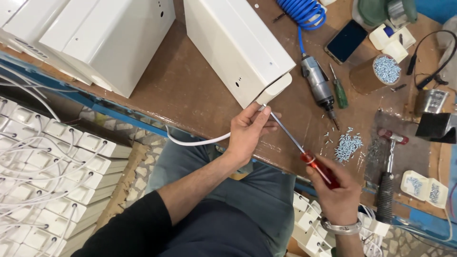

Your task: The person holds a white plastic enclosure on the workbench and drives screws into its side using a red-handled screwdriver, steadying the box with the other hand. They reposition the enclosure and continue screwing, then pick up a pneumatic screwdriver to drive a screw into the enclosure.

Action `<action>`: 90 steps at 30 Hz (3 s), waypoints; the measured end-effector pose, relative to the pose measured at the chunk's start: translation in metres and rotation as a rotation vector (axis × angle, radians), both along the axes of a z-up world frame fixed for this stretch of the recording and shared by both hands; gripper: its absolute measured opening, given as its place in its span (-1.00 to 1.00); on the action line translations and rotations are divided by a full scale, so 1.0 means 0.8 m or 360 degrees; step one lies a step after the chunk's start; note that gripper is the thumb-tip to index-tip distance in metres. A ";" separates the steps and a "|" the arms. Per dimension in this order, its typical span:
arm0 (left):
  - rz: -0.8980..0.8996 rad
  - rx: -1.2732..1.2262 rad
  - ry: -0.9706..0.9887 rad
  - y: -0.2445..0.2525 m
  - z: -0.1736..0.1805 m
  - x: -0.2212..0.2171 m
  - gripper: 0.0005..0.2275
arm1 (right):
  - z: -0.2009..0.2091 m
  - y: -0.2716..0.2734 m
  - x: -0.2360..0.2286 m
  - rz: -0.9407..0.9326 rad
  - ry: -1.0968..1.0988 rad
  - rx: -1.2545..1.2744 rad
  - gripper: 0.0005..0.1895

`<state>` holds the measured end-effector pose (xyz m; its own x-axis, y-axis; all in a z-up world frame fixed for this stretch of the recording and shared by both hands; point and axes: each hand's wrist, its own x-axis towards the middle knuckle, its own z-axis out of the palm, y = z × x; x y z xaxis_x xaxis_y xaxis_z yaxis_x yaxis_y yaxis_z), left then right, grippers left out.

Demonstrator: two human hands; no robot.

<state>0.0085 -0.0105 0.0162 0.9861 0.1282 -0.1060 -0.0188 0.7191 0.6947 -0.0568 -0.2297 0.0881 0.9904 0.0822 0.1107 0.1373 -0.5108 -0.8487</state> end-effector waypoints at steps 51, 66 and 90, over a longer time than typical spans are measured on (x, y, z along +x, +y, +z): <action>-0.0344 0.0246 0.0263 0.026 0.001 -0.019 -0.79 | -0.062 -0.068 -0.060 -0.0292 0.0650 0.0481 -0.73; -0.0538 0.0752 0.0025 -0.009 0.003 -0.039 -0.81 | -0.032 0.028 0.025 -0.0271 -0.0699 -0.0532 -0.65; -0.0770 0.0398 0.0155 -0.015 0.072 -0.076 -0.74 | 0.018 0.071 -0.022 -0.0383 -0.0716 -0.0011 -0.78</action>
<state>-0.0521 -0.0226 0.0740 0.9259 -0.3041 -0.2241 0.3456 0.4425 0.8275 -0.0748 -0.1725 0.1028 0.8357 -0.1399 0.5311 0.3664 -0.5783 -0.7289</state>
